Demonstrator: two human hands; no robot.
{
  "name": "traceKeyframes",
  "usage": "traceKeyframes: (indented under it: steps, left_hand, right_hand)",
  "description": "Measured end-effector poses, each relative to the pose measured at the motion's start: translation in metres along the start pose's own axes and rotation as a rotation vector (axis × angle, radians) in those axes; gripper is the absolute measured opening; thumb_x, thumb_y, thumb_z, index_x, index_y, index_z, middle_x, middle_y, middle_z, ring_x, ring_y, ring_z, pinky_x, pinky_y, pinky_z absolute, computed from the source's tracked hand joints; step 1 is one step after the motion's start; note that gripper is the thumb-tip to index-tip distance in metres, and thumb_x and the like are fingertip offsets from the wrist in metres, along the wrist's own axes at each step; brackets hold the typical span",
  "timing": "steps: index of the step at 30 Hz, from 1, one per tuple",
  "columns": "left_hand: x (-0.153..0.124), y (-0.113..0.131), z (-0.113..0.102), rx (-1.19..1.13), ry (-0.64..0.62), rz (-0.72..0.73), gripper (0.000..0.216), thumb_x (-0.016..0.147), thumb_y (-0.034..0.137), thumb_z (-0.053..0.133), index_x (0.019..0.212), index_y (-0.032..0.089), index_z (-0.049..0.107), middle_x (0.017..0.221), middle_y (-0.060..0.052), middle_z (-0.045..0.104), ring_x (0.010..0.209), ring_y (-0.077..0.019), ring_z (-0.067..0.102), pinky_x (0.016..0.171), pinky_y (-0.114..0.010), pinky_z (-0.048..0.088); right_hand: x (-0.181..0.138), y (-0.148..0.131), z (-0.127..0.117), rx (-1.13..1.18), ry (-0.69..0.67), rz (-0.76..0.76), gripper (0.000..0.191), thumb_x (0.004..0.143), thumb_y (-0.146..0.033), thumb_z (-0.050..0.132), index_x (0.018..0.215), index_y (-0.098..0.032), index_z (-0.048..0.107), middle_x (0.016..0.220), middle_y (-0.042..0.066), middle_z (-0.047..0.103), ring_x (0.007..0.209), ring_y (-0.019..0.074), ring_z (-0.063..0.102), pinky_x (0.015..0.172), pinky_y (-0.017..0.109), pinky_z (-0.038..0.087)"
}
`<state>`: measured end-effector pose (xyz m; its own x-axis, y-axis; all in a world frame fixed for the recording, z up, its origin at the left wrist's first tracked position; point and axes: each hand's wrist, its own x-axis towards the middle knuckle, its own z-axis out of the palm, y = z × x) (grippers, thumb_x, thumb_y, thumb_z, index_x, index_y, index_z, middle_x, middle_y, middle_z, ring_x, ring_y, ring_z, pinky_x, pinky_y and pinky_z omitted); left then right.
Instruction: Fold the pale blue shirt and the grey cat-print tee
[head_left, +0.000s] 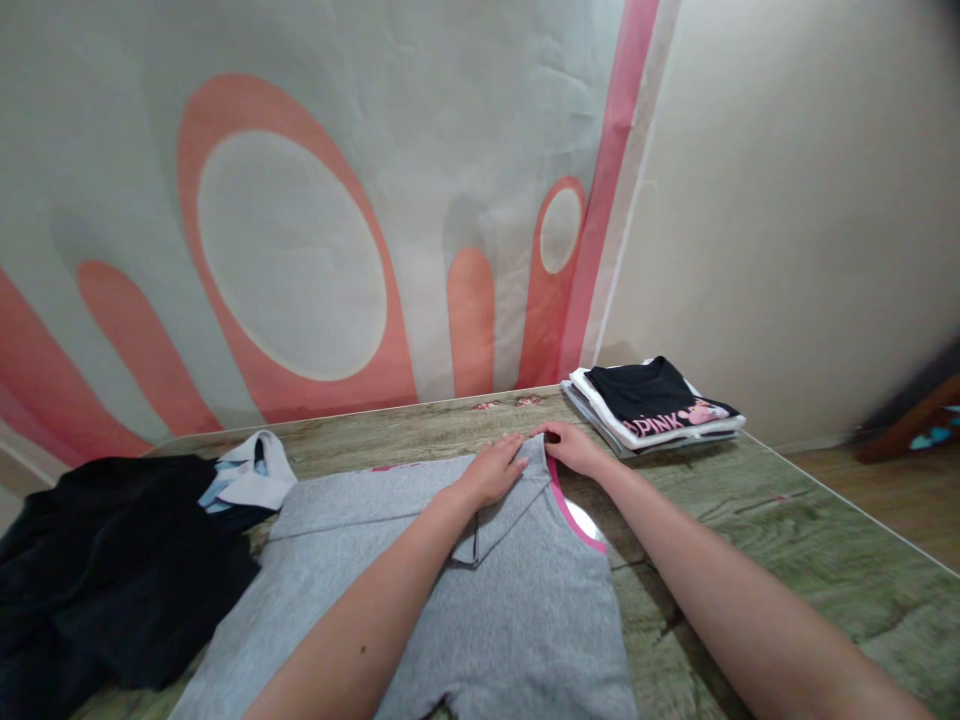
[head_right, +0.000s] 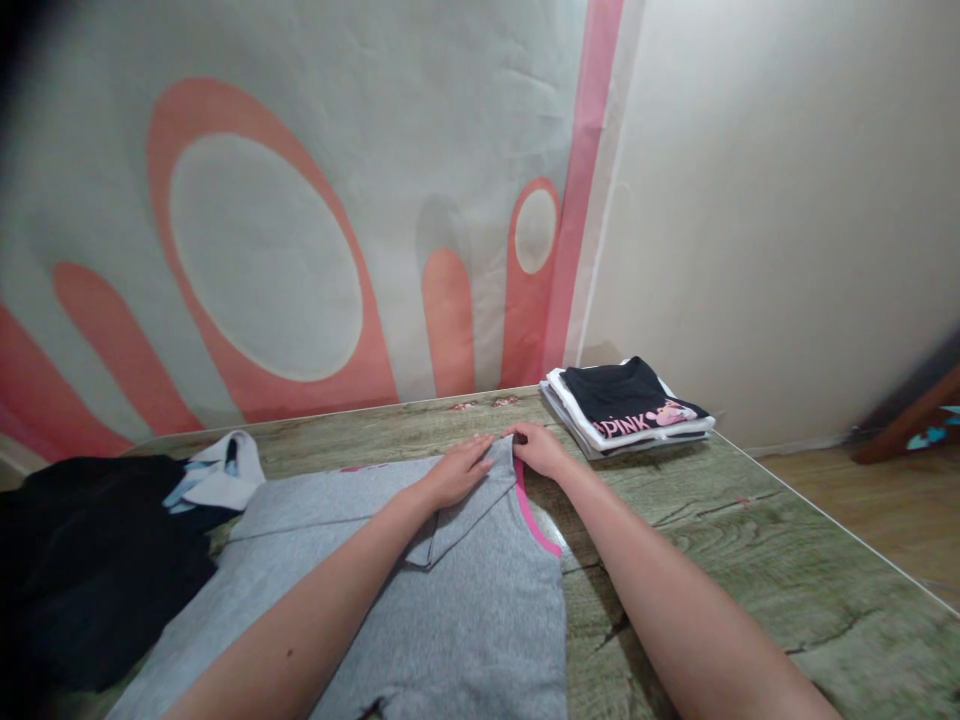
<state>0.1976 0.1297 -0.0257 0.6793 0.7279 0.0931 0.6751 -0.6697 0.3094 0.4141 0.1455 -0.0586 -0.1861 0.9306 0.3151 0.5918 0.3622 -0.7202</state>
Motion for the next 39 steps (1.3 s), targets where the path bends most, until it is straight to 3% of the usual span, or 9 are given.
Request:
traceKeyframes:
  steps: [6, 16, 23, 26, 33, 36, 39]
  left_hand:
    - [-0.011, -0.006, 0.013, 0.026, 0.006, 0.031, 0.056, 0.1, 0.047, 0.031, 0.15, 0.023, 0.03, 0.157, -0.006, 0.031, 0.146, -0.0236, 0.02, 0.118, -0.047, 0.016]
    - [-0.009, -0.003, 0.016, 0.081, -0.013, 0.049, 0.053, 0.1, 0.052, 0.026, 0.149, 0.031, 0.033, 0.158, -0.006, 0.027, 0.146, -0.0272, 0.018, 0.116, -0.054, 0.013]
    - [-0.012, 0.001, 0.012, 0.091, -0.017, 0.046, 0.053, 0.099, 0.057, 0.024, 0.148, 0.037, 0.033, 0.159, -0.003, 0.026, 0.146, -0.0289, 0.019, 0.114, -0.056, 0.013]
    - [-0.011, 0.002, 0.012, 0.088, -0.013, 0.05, 0.054, 0.098, 0.058, 0.024, 0.147, 0.037, 0.033, 0.159, -0.003, 0.027, 0.146, -0.0296, 0.019, 0.114, -0.057, 0.013]
    - [-0.019, 0.01, 0.003, 0.101, 0.03, 0.04, 0.056, 0.097, 0.056, 0.034, 0.145, 0.027, 0.038, 0.157, -0.009, 0.029, 0.145, -0.0294, 0.02, 0.114, -0.056, 0.013]
    - [-0.027, 0.024, -0.009, 0.13, 0.11, 0.073, 0.05, 0.093, 0.051, 0.047, 0.133, 0.021, 0.049, 0.148, -0.013, 0.041, 0.138, -0.0313, 0.032, 0.111, -0.052, 0.022]
    - [-0.032, 0.042, -0.015, 0.155, 0.107, 0.119, 0.035, 0.088, 0.048, 0.056, 0.11, 0.02, 0.058, 0.119, -0.012, 0.058, 0.113, -0.0291, 0.052, 0.096, -0.042, 0.04]
  right_hand:
    - [-0.001, 0.007, 0.003, -0.04, 0.11, 0.055, 0.022, 0.075, -0.01, 0.055, 0.086, -0.02, 0.071, 0.082, 0.001, 0.072, 0.075, 0.0167, 0.064, 0.073, 0.027, 0.048]
    - [0.0, 0.014, 0.0, -0.167, 0.214, 0.077, 0.011, 0.073, -0.018, 0.061, 0.076, -0.021, 0.071, 0.075, 0.001, 0.067, 0.072, 0.0168, 0.059, 0.07, 0.028, 0.045]
    - [-0.005, 0.008, -0.003, -0.2, 0.262, 0.038, 0.018, 0.081, -0.02, 0.054, 0.085, -0.021, 0.071, 0.082, 0.003, 0.069, 0.077, 0.0185, 0.06, 0.074, 0.031, 0.046]
    - [-0.009, 0.003, -0.003, -0.21, 0.249, -0.017, 0.019, 0.085, -0.023, 0.054, 0.092, -0.022, 0.072, 0.09, 0.004, 0.07, 0.086, 0.0196, 0.06, 0.083, 0.033, 0.046]
    - [-0.011, 0.004, -0.003, -0.264, 0.197, -0.057, 0.02, 0.078, -0.012, 0.058, 0.082, -0.024, 0.074, 0.087, 0.003, 0.068, 0.092, 0.0211, 0.059, 0.092, 0.036, 0.042]
    - [-0.011, 0.009, -0.004, -0.279, 0.203, -0.055, 0.024, 0.077, -0.009, 0.057, 0.084, -0.024, 0.074, 0.091, 0.004, 0.067, 0.094, 0.0219, 0.058, 0.091, 0.036, 0.042]
    - [-0.012, 0.013, -0.006, -0.279, 0.186, -0.07, 0.024, 0.078, -0.01, 0.058, 0.086, -0.025, 0.074, 0.093, 0.004, 0.067, 0.093, 0.0217, 0.058, 0.092, 0.036, 0.043]
